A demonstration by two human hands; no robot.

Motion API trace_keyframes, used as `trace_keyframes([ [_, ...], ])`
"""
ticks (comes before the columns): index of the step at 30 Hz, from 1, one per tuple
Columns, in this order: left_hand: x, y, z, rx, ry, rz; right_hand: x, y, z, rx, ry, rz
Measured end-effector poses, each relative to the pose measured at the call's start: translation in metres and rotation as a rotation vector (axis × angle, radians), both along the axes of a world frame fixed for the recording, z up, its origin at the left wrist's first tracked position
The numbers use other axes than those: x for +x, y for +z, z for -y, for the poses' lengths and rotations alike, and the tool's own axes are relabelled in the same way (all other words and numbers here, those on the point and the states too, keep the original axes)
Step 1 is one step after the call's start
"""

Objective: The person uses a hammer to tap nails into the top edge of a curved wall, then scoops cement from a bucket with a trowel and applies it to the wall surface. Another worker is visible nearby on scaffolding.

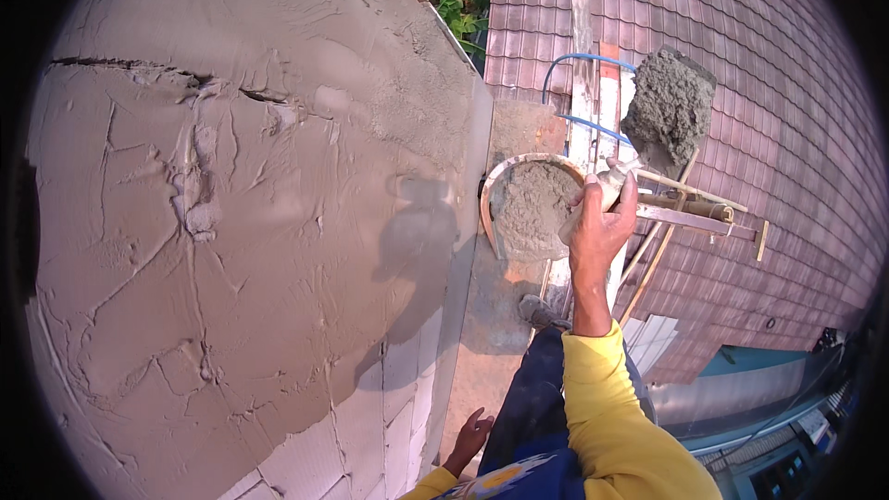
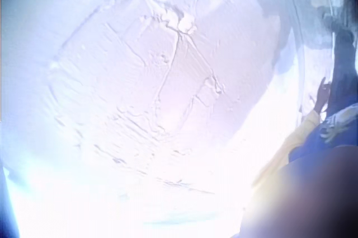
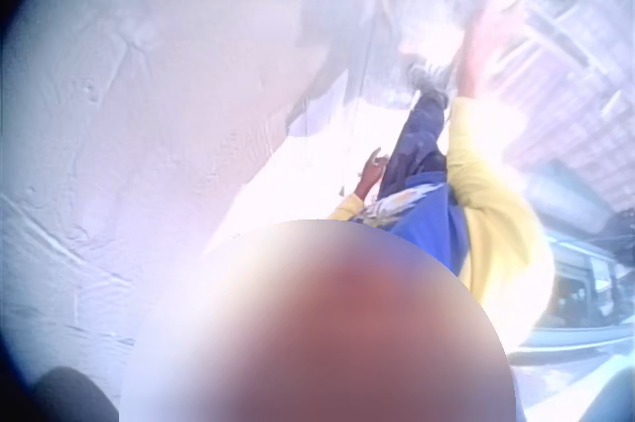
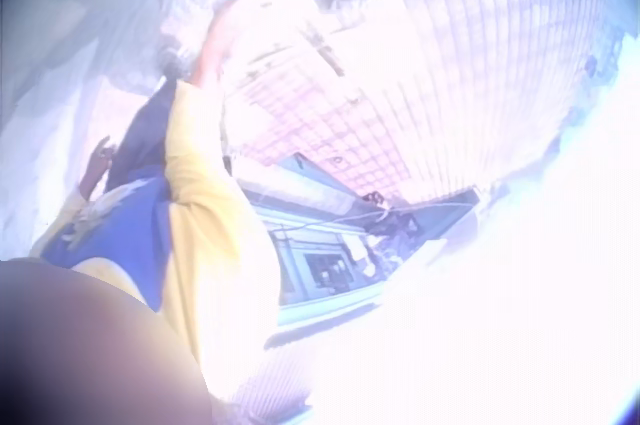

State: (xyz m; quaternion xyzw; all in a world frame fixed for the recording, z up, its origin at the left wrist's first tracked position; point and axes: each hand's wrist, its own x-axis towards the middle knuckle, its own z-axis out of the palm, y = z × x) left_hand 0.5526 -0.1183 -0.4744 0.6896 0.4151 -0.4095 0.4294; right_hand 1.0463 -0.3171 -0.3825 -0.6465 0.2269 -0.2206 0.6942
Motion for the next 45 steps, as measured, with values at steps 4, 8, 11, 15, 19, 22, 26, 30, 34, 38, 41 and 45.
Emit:
trace_keyframes([
  [4,-0.062,0.024,-0.011,0.009,0.222,0.005,0.019,0.048,-0.025,-0.108,-0.29,0.019],
  [8,-0.056,0.045,-0.016,0.07,0.264,-0.033,0.039,0.023,-0.109,-0.366,-0.436,0.0],
  [11,-0.056,0.015,-0.018,-0.022,0.486,0.117,0.018,-0.006,-0.207,-0.202,0.236,0.03],
  [15,-0.038,0.008,-0.004,0.07,0.182,0.117,-0.14,0.055,-0.217,-0.04,0.836,0.199],
  [19,0.035,0.019,0.024,-0.048,-0.062,0.02,-0.193,-0.009,-0.151,-0.05,0.843,-0.144],
  [22,0.046,-0.006,0.058,-0.107,-0.107,-0.026,-0.21,-0.168,-0.083,-0.387,0.983,-0.627],
  [26,0.075,-0.069,0.09,0.036,-0.237,-0.187,-0.231,-0.387,0.015,-0.564,0.786,-1.09],
  [30,0.108,-0.086,0.087,0.129,-0.252,-0.196,-0.229,-0.561,0.074,-0.225,0.577,-1.23],
  [34,0.108,-0.091,0.082,0.144,-0.172,-0.211,-0.157,-0.612,0.007,0.096,0.684,-1.022],
  [38,0.105,-0.092,0.087,0.16,-0.198,-0.217,-0.119,-0.59,0.003,-0.139,0.718,-0.884],
  [41,0.11,-0.098,0.09,0.177,-0.199,-0.158,-0.138,-0.557,0.026,-0.503,0.718,-0.784],
  [45,0.104,-0.086,0.096,0.167,-0.216,-0.123,-0.129,-0.487,0.042,-0.525,0.71,-0.823],
])
